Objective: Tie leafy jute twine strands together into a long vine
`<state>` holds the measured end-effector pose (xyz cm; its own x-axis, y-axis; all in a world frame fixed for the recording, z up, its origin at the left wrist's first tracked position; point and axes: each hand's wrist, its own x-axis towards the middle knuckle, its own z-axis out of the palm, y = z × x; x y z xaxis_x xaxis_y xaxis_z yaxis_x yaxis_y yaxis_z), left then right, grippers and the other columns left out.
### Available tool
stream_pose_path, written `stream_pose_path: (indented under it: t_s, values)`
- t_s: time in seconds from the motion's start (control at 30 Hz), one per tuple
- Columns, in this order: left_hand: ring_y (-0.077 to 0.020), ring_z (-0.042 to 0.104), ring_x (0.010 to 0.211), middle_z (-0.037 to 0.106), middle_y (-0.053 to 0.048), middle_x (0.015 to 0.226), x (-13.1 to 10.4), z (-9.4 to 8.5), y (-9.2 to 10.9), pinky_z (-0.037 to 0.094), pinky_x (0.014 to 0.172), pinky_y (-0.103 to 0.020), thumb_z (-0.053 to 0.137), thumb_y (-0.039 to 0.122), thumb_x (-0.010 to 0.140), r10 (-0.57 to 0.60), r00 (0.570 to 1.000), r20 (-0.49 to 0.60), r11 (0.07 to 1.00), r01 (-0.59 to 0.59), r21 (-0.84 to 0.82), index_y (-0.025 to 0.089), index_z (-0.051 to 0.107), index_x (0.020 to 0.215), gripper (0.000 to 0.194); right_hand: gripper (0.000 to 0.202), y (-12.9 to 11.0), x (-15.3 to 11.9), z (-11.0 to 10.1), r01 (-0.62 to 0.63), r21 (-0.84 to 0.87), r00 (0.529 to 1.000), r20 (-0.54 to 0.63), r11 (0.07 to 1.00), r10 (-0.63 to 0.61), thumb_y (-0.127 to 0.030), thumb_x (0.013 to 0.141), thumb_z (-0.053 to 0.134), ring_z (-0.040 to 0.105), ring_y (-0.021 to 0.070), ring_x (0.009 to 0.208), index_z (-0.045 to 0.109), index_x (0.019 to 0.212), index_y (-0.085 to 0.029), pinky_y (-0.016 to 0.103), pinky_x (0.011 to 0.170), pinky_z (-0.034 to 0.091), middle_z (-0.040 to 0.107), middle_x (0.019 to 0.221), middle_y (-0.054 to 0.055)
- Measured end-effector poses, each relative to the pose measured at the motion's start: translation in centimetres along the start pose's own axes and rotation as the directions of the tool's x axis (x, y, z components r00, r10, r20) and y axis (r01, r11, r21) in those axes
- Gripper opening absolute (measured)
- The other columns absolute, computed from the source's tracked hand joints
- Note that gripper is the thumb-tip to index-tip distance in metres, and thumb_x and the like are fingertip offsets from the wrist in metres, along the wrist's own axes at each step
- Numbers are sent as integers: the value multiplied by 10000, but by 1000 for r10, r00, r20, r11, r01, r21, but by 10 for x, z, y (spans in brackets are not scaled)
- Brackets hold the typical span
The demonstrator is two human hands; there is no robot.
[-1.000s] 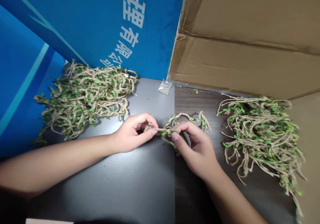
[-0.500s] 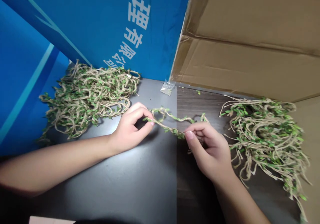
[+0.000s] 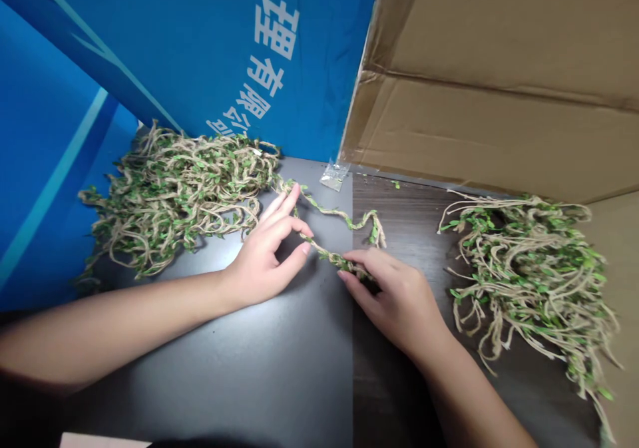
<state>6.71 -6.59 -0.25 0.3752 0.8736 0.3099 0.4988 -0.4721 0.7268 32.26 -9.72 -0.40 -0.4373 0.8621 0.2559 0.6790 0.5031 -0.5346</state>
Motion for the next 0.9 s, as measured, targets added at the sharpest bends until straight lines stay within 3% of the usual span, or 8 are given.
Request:
stream_pose_path:
  t_s: [0.13, 0.23, 0.33, 0.4, 0.47, 0.53, 0.73, 0.9]
  values:
    - [-344, 10, 1666, 272, -181, 1730, -1, 1, 0, 204, 1310, -637, 571, 250, 981, -139, 982, 130, 989, 132, 60, 179, 631, 1119, 167, 144, -1, 0, 0, -26, -45, 1000, -1, 999, 26, -320, 1015, 658, 615, 100, 596, 694, 1129, -241, 225, 582, 470, 632, 726, -40]
    - [-361, -18, 1664, 194, -164, 1756, -1, 1, 0, 198, 1291, -666, 568, 279, 988, -183, 976, 121, 982, 175, 73, 192, 639, 1150, 197, 127, -3, 0, 0, -55, -73, 998, -33, 996, 52, -345, 1003, 666, 492, 82, 473, 696, 1061, -236, 226, 495, 383, 486, 590, -78]
    - [-370, 19, 1666, 132, -140, 1773, -1, 0, -1, 218, 1279, -661, 576, 289, 989, -198, 978, 61, 979, 195, 60, 198, 656, 1156, 206, 114, -4, -1, -1, -88, -62, 995, -42, 994, 86, -341, 997, 660, 460, 80, 450, 689, 1009, -231, 230, 474, 347, 456, 561, -81]
    - [-381, 189, 1634, 190, -118, 1766, 0, 0, -2, 260, 1256, -658, 598, 285, 976, -197, 980, -12, 979, 197, 60, 209, 676, 1125, 184, 107, -5, -2, -2, -103, -24, 994, -22, 994, 103, -326, 1003, 644, 490, 84, 471, 684, 979, -229, 228, 492, 366, 488, 570, -72]
    - [-361, 399, 1521, 337, -104, 1712, 1, -1, -1, 323, 1219, -632, 617, 261, 960, -180, 979, -93, 980, 186, 69, 218, 687, 1081, 146, 111, -5, -2, -3, -116, 20, 993, 10, 993, 116, -313, 1012, 626, 548, 95, 520, 678, 969, -225, 231, 526, 404, 573, 620, -49]
    - [-327, 509, 1408, 472, -103, 1615, 1, -2, 1, 372, 1187, -582, 627, 233, 946, -142, 978, -151, 985, 155, 77, 217, 687, 1048, 119, 121, -5, -1, -3, -127, 46, 992, 31, 991, 125, -305, 1023, 604, 599, 110, 571, 673, 969, -222, 240, 553, 429, 649, 691, -22]
    - [-309, 461, 1457, 498, -107, 1566, -2, -3, 6, 317, 1244, -539, 644, 220, 940, 3, 984, -181, 992, 20, 125, 217, 681, 1042, 109, 142, -10, 3, -2, -105, 88, 994, 41, 991, 102, -276, 1039, 570, 594, 100, 582, 651, 938, -216, 227, 567, 425, 645, 698, -27]
    - [-318, 332, 1579, 370, -169, 1657, -1, -2, 2, 276, 1281, -591, 618, 227, 960, -65, 986, -152, 996, 73, 47, 196, 621, 1175, 218, 118, -11, 2, -1, -133, 117, 991, 48, 984, 129, -270, 1048, 567, 570, 93, 558, 653, 984, -221, 217, 543, 416, 629, 677, -42]
